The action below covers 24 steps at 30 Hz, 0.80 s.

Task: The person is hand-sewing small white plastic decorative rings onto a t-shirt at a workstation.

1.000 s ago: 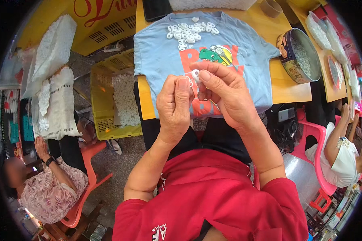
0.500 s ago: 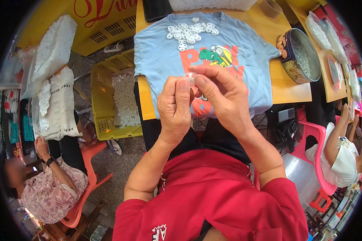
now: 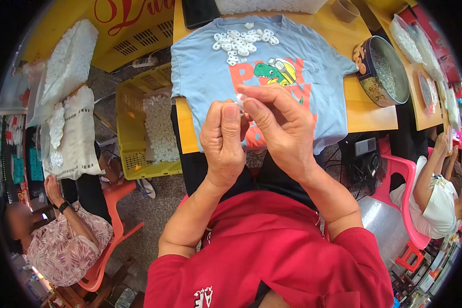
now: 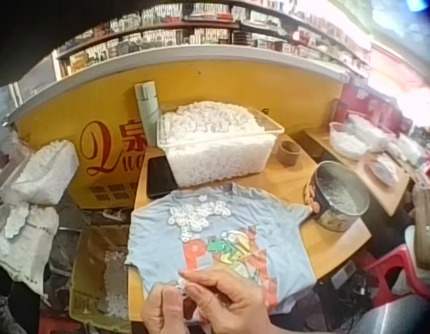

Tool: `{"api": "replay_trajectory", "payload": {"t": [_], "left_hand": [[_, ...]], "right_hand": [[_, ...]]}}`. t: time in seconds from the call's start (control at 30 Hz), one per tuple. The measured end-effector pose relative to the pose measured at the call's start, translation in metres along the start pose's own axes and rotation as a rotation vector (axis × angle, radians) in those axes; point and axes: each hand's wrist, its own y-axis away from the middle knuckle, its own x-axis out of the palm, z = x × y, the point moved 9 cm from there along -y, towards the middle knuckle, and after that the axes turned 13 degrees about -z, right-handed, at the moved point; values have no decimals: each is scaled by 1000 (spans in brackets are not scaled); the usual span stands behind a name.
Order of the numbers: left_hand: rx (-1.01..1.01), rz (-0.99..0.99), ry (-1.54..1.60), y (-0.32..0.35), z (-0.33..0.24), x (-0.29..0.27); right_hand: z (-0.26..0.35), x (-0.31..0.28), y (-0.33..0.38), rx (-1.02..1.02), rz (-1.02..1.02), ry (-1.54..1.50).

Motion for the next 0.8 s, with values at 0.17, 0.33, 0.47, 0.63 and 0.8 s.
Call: {"api": "replay_trajectory", "payload": {"t": [0.17, 0.33, 0.47, 0.63, 0.8], "left_hand": [[-24, -58, 45, 4, 0, 0], [-27, -128, -4, 3, 2, -8], [-13, -62, -7, 1, -3, -1], [15, -144, 25, 3, -4, -3], [155, -113, -95, 4, -13, -5]], "right_hand": [[0, 3, 2, 58, -4, -37], [4, 5, 2, -61, 39, 86], [0, 6, 0, 97, 24, -31], [10, 8, -2, -108, 51, 91], [13, 10, -1, -189, 58, 119]]}}
